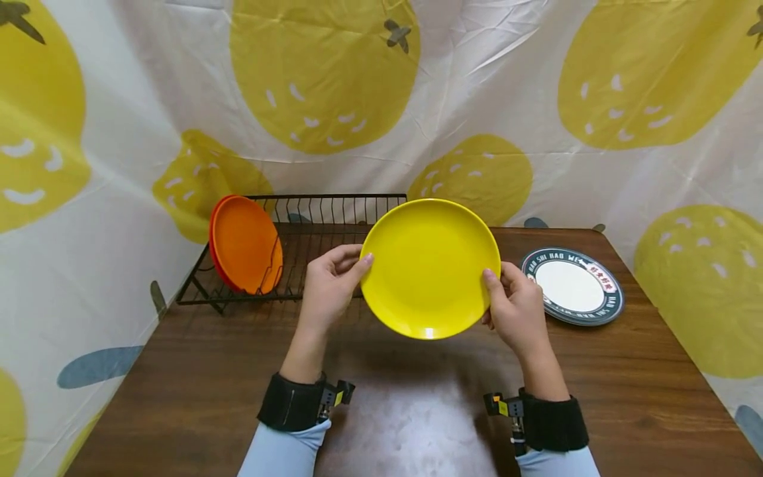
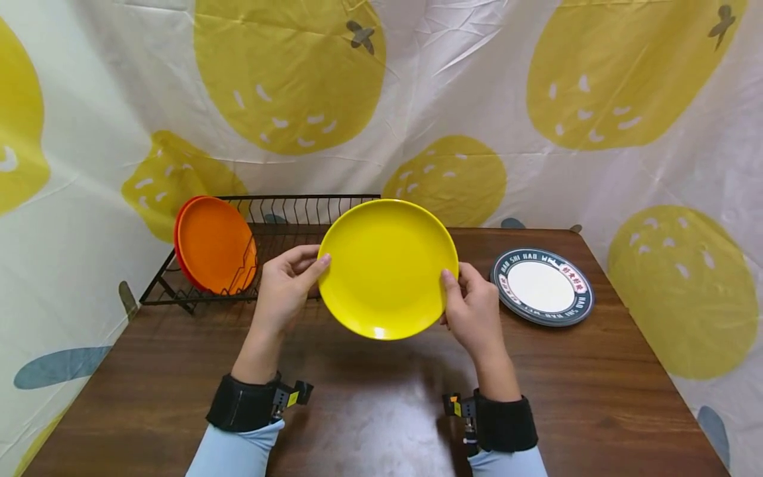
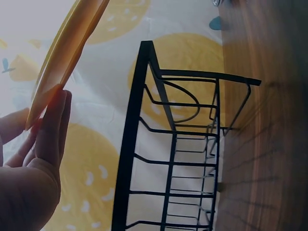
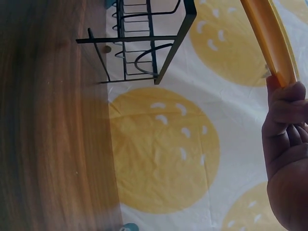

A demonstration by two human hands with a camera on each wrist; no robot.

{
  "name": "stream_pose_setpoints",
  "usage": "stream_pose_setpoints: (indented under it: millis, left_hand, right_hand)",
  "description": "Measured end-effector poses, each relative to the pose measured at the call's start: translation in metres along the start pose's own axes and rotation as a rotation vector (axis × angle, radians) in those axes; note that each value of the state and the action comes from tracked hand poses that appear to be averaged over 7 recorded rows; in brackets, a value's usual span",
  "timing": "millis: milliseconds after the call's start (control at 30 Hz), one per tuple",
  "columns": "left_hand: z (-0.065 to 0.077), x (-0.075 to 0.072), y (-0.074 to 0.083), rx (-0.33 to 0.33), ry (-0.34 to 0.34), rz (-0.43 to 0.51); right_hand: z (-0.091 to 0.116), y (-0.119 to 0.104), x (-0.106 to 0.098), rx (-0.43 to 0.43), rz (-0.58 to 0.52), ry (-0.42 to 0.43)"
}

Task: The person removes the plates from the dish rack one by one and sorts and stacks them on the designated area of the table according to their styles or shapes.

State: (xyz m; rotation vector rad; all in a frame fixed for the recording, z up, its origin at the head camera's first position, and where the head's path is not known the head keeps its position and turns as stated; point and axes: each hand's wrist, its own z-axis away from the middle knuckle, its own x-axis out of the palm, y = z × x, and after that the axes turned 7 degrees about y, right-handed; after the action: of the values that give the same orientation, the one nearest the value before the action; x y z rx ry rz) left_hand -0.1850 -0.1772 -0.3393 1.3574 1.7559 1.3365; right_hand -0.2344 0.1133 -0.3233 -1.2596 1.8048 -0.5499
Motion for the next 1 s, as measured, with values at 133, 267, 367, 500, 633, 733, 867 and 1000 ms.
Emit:
stream_pose_setpoints:
  millis: [133,267,367,500,633,733,867,1000]
  left_hand:
    - [0.000,-0.002,-0.005,-0.026,-0.056,-0.012]
    - [0.001,-0.004,-0.008,-0.073,-0.110,-0.054]
    - [0.002,-0.004,-0.011,-0.079,-0.102,-0.092]
    - [0.003,-0.005,-0.013,-0.052,-0.072,-0.128]
    - [0.004,-0.004,-0.014,-0.036,-0.071,-0.145]
    - [0.004,-0.004,-0.014,-0.035,-0.069,-0.147]
    - [0.004,-0.003,-0.014,-0.033,-0.060,-0.143]
    - [0.004,-0.002,-0.015,-0.027,-0.055,-0.143]
  right_hand:
    - [0.001,0.003,0.002,-0.002,0.000,0.016]
    - [0.002,0.005,0.005,-0.004,0.011,0.037]
    - [0.002,0.006,0.006,0.004,0.011,0.046]
    - [0.003,0.006,0.008,0.023,0.008,0.040]
    - [0.005,0.007,0.008,0.042,0.011,0.026]
    - [0.006,0.008,0.008,0.054,0.008,0.015]
    - [0.006,0.008,0.007,0.068,0.005,0.005]
    - [0.007,0.007,0.006,0.075,0.003,-0.001]
